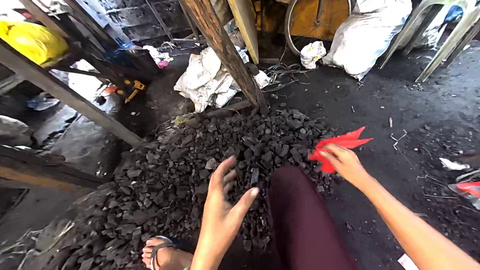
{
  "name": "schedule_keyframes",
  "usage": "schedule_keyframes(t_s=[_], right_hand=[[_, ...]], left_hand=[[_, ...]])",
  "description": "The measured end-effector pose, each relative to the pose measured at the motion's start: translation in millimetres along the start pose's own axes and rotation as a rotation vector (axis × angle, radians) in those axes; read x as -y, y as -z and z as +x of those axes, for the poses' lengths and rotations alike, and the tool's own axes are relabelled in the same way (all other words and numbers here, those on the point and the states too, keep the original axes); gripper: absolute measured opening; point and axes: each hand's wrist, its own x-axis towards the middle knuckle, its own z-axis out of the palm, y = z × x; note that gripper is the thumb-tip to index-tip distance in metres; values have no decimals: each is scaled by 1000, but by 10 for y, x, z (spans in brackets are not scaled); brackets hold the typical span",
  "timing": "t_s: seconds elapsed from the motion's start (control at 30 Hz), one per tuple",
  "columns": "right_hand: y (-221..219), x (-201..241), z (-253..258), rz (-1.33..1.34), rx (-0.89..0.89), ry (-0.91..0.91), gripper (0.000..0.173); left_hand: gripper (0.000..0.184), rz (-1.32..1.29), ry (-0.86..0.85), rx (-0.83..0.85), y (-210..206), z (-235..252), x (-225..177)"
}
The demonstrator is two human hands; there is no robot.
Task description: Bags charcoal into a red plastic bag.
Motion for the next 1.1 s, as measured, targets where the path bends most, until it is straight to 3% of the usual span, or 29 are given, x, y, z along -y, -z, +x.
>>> schedule_keyframes(t_s=[0.03,0.13,0.2,0.27,0.33,0.4,0.43,0.5,0.57,0.63,0.7,0.77,0.83,0.9,0.97,1.03,1.1], right_hand=[[-256,323,96,62,63,151,22],[-274,898,588,66,236,542,18],[-255,1170,764,133,220,646,19],[-250,1250,823,268,136,660,18],[-296,1088,780,390,39,586,18],[-379,782,580,402,-5,401,19],[-420,653,469,388,5,307,19],[-545,513,326,387,66,215,19],[-659,527,325,404,142,258,21],[-666,677,448,391,196,367,20],[-605,815,563,402,204,435,18],[-568,821,604,484,149,428,20],[-611,620,512,578,69,304,22],[-715,163,203,493,58,45,26],[-901,-372,-360,176,239,-202,27],[-1110,-703,-1064,-69,624,-308,31],[-1245,-840,-1738,-163,889,-368,41]], left_hand=[[78,138,-83,81,124,77,-91],[79,388,-316,192,-25,432,-232],[79,508,-370,213,-28,600,-217],[64,597,-392,186,63,690,-45],[26,652,-300,167,210,705,232],[14,629,-111,172,318,631,487],[20,568,-39,160,322,599,565],[50,382,47,162,184,572,554],[78,218,43,245,-79,622,368],[83,166,-1,371,-260,759,160],[69,187,-12,480,-278,877,59],[40,270,-4,531,-161,939,112],[18,423,17,532,3,910,261],[14,545,90,481,209,803,501],[19,601,213,385,437,644,759],[27,618,321,314,639,473,964],[32,624,388,281,754,312,1058]])
